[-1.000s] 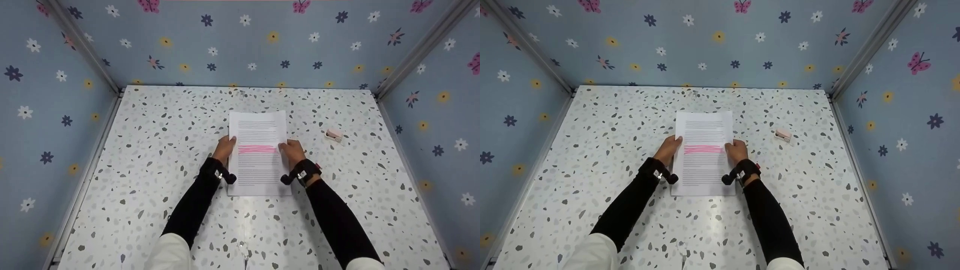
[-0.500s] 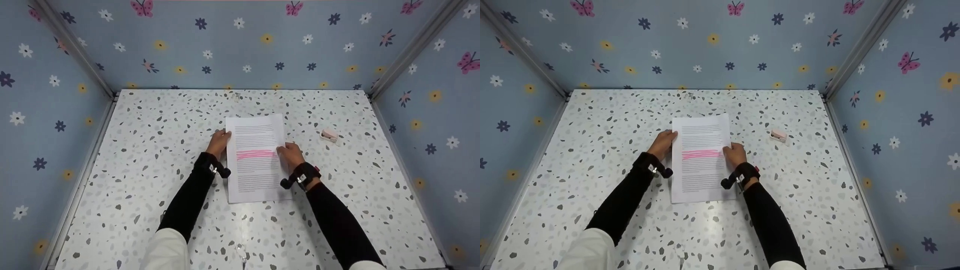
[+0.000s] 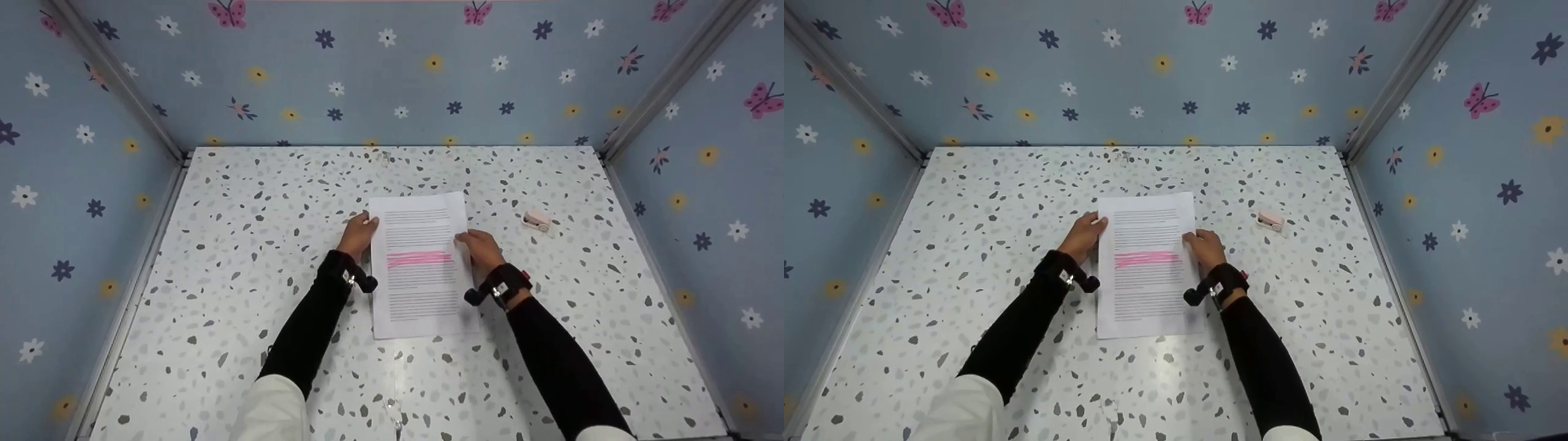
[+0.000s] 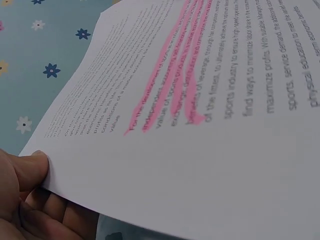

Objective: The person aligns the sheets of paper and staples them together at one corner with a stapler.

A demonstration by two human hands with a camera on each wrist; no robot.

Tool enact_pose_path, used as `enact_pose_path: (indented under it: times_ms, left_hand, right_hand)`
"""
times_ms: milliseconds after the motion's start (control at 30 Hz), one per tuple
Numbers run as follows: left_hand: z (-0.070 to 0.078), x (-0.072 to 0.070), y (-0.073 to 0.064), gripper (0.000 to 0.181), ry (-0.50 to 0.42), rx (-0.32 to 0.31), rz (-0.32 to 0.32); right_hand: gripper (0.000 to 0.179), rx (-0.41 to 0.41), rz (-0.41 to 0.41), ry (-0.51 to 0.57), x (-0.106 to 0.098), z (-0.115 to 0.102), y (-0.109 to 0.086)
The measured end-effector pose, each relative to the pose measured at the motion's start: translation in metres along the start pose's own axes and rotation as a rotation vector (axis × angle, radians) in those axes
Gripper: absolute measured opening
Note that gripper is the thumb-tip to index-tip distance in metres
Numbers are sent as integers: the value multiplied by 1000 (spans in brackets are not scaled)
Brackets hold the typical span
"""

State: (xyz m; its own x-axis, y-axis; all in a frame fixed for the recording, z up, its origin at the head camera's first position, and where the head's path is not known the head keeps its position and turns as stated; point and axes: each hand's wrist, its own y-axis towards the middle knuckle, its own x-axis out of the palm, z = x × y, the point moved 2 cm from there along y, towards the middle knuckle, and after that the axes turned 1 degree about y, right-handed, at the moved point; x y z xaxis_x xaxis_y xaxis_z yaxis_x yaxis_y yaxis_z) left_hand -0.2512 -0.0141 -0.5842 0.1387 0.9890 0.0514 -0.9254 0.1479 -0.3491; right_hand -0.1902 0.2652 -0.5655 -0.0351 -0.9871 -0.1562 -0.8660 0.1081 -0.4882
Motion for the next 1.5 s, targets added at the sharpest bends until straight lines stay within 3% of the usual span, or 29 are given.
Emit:
enact_pose_path:
  times_ms: [200, 433, 667, 733, 900, 1100, 1333, 1500]
  left_hand:
    - [6, 6, -3, 35, 40, 18, -4]
    - [7, 12, -6, 34, 59, 59, -34]
    - [14, 3, -5, 37, 65, 19, -45]
    - [20, -1, -3, 40, 123, 70, -42]
    - [36, -5, 0, 47, 311, 264, -55]
    - [40, -8, 1, 34, 450, 408, -91]
    - [37, -8, 3, 30, 485, 465, -94]
    - [36, -10, 1, 30, 478, 467, -86]
  right_hand:
    - [40, -9, 18, 174, -6, -20, 8]
    - [38, -75, 60, 96, -2, -26, 9]
    - [36, -143, 75, 102, 6, -27, 7]
    - [36, -149, 69, 107, 8, -28, 6]
    - [35, -163, 56, 115, 11, -27, 7]
    - [35, -162, 50, 92, 12, -26, 6]
    - [35, -158, 60, 78, 12, -24, 8]
    - [37, -149, 93, 17, 10, -27, 9]
